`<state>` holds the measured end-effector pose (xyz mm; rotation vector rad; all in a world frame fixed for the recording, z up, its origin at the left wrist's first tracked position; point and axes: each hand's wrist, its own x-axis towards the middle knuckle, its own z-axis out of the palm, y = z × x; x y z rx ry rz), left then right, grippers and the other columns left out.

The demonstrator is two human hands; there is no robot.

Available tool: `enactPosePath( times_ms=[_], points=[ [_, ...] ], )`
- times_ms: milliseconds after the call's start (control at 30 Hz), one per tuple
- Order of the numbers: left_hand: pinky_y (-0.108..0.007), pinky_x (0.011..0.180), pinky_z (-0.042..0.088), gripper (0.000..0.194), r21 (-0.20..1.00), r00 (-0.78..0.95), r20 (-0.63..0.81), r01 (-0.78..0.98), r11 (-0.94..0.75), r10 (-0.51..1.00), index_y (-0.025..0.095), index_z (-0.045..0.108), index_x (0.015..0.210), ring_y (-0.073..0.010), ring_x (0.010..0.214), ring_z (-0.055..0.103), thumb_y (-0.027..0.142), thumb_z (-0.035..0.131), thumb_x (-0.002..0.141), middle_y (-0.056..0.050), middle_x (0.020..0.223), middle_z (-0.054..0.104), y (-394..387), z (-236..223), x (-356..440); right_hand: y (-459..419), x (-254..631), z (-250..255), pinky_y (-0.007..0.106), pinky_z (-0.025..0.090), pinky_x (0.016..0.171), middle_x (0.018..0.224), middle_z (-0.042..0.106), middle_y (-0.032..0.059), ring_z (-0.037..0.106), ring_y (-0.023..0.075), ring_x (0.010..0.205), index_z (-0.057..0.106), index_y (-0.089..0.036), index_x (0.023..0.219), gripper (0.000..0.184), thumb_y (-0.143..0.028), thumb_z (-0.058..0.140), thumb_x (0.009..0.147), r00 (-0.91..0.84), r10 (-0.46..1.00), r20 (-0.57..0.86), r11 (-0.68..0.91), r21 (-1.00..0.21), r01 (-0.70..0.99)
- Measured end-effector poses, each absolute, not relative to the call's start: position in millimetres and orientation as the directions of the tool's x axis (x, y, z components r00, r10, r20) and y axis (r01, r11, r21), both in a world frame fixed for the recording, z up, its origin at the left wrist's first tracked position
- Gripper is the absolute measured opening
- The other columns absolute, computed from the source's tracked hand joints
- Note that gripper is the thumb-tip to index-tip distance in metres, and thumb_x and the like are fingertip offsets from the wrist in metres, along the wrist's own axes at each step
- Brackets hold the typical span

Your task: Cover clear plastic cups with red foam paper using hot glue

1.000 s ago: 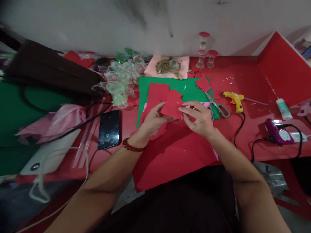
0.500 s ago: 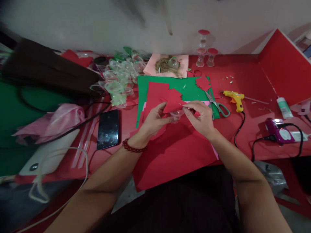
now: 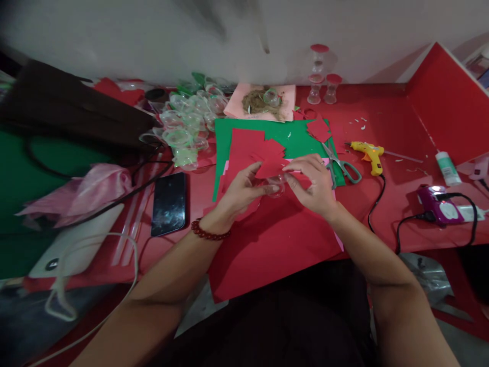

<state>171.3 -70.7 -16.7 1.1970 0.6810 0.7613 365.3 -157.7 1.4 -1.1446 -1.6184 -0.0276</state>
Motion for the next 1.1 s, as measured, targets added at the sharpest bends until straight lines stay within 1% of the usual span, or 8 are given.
enactPosePath(
  times_ms=[133, 233, 333, 467, 700, 900, 967, 1100],
  points=[
    [-0.032, 0.073, 0.057, 0.058, 0.956, 0.542, -0.086, -0.191, 0.222, 0.836, 0.021, 0.062, 0.105, -0.0181, 0.072, 0.071, 0.027, 0.101, 0.062, 0.003, 0.074, 0.071, -69.4, -13.6, 172.1, -159.6, 367.0, -1.5, 0.049, 0.054, 0.092, 0.098, 0.08, -0.0004, 0.072, 0.0253, 0.097, 0.075, -0.033, 0.094, 0.017, -0.019, 0.067, 0.09, -0.129, 0.604, 0.786, 0.606, -0.348, 0.715],
    [-0.033, 0.075, 0.058, 0.058, 0.956, 0.517, -0.067, -0.212, 0.204, 0.853, 0.021, 0.063, 0.106, -0.0187, 0.075, 0.073, 0.025, 0.101, 0.061, 0.001, 0.08, 0.075, -69.2, -12.5, 171.7, -158.5, 364.2, -4.8, 0.049, 0.056, 0.091, 0.105, 0.082, 0.001, 0.074, 0.0257, 0.098, 0.075, -0.033, 0.106, 0.022, -0.019, 0.068, 0.091, -0.094, 0.564, 0.82, 0.601, -0.329, 0.729],
    [-0.034, 0.078, 0.06, 0.057, 0.96, 0.516, -0.053, -0.208, 0.186, 0.855, 0.021, 0.066, 0.106, -0.0193, 0.08, 0.074, 0.024, 0.101, 0.062, 0.001, 0.084, 0.073, -70.8, -14.1, 172.2, -155.0, 362.1, -6.1, 0.048, 0.057, 0.094, 0.116, 0.083, 0.0048, 0.077, 0.0268, 0.106, 0.074, -0.031, 0.118, 0.022, -0.025, 0.074, 0.096, -0.025, 0.552, 0.834, 0.577, -0.36, 0.734],
    [-0.036, 0.08, 0.062, 0.051, 0.976, 0.548, -0.005, -0.179, 0.124, 0.836, 0.021, 0.069, 0.102, -0.0191, 0.083, 0.072, 0.025, 0.101, 0.062, 0.0, 0.09, 0.07, -71.5, -20.3, 173.8, -152.7, 363.8, -6.5, 0.042, 0.059, 0.091, 0.1, 0.086, 0.0002, 0.08, 0.0214, 0.093, 0.079, -0.031, 0.104, 0.01, -0.027, 0.07, 0.104, -0.028, 0.598, 0.801, 0.601, -0.425, 0.677],
    [-0.041, 0.098, 0.058, 0.052, 0.997, 0.521, 0.07, -0.016, -0.072, 0.85, 0.021, 0.076, 0.104, -0.0262, 0.108, 0.07, 0.028, 0.102, 0.059, -0.006, 0.107, 0.075, -68.7, -24.0, 171.1, -156.0, 363.2, -4.9, 0.036, 0.061, 0.08, 0.086, 0.081, 0.0003, 0.077, 0.0199, 0.082, 0.077, -0.028, 0.09, 0.024, -0.041, 0.065, 0.106, 0.211, 0.751, 0.626, 0.408, -0.69, 0.597],
    [-0.034, 0.078, 0.059, 0.055, 0.994, 0.707, 0.002, -0.076, 0.073, 0.707, 0.021, 0.077, 0.108, -0.0209, 0.088, 0.071, 0.043, 0.102, 0.064, -0.004, 0.099, 0.076, -73.1, -21.0, 170.1, -156.7, 359.6, -3.6, 0.036, 0.063, 0.083, 0.087, 0.079, 0.0005, 0.075, 0.0194, 0.083, 0.075, -0.027, 0.09, 0.023, -0.043, 0.067, 0.104, 0.283, 0.76, 0.585, 0.359, -0.741, 0.567],
    [-0.033, 0.077, 0.059, 0.056, 0.987, 0.748, -0.006, -0.103, 0.125, 0.664, 0.022, 0.076, 0.111, -0.0199, 0.087, 0.072, 0.044, 0.102, 0.066, -0.004, 0.097, 0.077, -73.5, -19.7, 169.8, -156.2, 358.9, -4.5, 0.035, 0.063, 0.081, 0.089, 0.078, 0.0004, 0.075, 0.019, 0.083, 0.074, -0.028, 0.093, 0.021, -0.045, 0.069, 0.103, 0.31, 0.747, 0.588, 0.35, -0.745, 0.568],
    [-0.031, 0.083, 0.059, 0.074, 0.977, 0.74, 0.014, -0.154, 0.15, 0.672, 0.029, 0.068, 0.137, -0.0183, 0.09, 0.073, 0.039, 0.1, 0.071, -0.002, 0.099, 0.078, -73.1, -15.2, 169.2, -155.3, 361.0, -5.6, 0.035, 0.062, 0.08, 0.093, 0.075, 0.0002, 0.074, 0.0182, 0.084, 0.071, -0.029, 0.099, 0.013, -0.041, 0.072, 0.101, 0.353, 0.687, 0.636, 0.385, -0.73, 0.565]
  ],
)
